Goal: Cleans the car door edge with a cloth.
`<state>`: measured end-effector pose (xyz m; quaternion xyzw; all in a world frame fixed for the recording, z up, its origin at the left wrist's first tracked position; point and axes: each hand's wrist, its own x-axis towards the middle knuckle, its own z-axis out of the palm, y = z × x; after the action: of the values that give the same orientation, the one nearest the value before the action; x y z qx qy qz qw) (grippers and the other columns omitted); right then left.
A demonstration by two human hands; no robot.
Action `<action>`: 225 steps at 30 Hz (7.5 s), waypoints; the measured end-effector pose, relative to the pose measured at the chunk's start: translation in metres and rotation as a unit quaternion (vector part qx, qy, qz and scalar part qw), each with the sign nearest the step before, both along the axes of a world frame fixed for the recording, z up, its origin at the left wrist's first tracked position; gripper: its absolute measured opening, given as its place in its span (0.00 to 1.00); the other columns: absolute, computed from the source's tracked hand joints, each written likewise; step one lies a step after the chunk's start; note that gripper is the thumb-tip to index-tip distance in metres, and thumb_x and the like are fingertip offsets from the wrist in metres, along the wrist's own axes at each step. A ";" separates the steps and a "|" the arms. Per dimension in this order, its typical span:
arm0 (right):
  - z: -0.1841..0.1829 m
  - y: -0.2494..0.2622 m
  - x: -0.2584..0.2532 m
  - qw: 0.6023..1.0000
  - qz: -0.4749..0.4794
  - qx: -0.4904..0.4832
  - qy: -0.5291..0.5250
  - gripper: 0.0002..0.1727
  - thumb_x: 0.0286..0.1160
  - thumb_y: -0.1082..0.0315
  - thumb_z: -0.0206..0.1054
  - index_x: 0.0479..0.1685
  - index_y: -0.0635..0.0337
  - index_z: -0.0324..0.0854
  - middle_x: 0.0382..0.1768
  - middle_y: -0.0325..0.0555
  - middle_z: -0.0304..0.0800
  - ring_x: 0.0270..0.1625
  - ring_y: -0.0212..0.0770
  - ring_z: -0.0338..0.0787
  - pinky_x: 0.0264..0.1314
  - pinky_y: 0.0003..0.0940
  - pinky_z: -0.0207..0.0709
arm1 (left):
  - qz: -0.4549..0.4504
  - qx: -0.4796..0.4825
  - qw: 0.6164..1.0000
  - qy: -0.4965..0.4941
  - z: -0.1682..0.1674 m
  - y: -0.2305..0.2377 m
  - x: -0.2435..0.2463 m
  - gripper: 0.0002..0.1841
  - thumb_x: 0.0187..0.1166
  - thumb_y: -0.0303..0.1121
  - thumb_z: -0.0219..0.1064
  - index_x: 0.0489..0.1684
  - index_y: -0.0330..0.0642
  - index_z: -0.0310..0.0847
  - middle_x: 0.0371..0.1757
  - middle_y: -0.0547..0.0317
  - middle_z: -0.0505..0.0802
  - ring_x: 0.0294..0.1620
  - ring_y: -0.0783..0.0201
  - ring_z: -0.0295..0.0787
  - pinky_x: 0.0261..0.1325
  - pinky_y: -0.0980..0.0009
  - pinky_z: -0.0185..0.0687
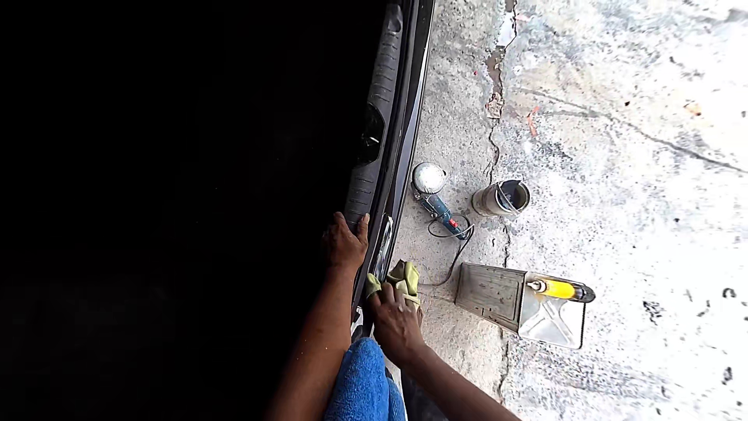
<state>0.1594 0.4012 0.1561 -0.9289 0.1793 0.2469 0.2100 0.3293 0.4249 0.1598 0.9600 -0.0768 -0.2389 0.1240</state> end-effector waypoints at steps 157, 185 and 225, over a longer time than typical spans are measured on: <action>0.001 -0.060 0.044 0.969 -0.086 0.205 0.109 0.37 0.73 0.64 0.68 0.85 0.48 0.59 0.42 0.55 0.91 0.49 0.61 0.93 0.48 0.63 0.84 | -0.010 0.015 0.996 -0.088 -0.016 -0.003 -0.004 0.46 0.78 0.74 0.53 0.72 0.35 0.74 0.60 0.39 0.90 0.60 0.43 0.91 0.60 0.43 0.85; -0.017 -0.041 0.037 0.743 -0.374 0.553 -0.046 0.61 0.54 0.79 0.69 0.98 0.50 0.39 0.61 0.58 0.87 0.43 0.48 0.93 0.47 0.51 0.89 | -0.023 -0.027 0.995 -0.095 -0.014 -0.001 -0.005 0.43 0.83 0.70 0.53 0.69 0.30 0.73 0.60 0.34 0.89 0.64 0.40 0.88 0.66 0.41 0.80; -0.031 -0.060 -0.011 0.986 -0.029 0.150 0.063 0.20 0.81 0.71 0.61 0.71 0.50 0.76 0.53 0.59 0.87 0.46 0.61 0.93 0.44 0.60 0.86 | -0.015 -0.021 0.994 -0.108 -0.020 -0.002 -0.007 0.43 0.81 0.69 0.57 0.69 0.30 0.73 0.58 0.34 0.89 0.60 0.40 0.90 0.62 0.42 0.82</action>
<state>0.1479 0.3411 0.1247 -0.8637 0.1799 0.3232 0.3424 0.3220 0.4230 0.1400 0.9762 -0.1090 -0.1337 0.1317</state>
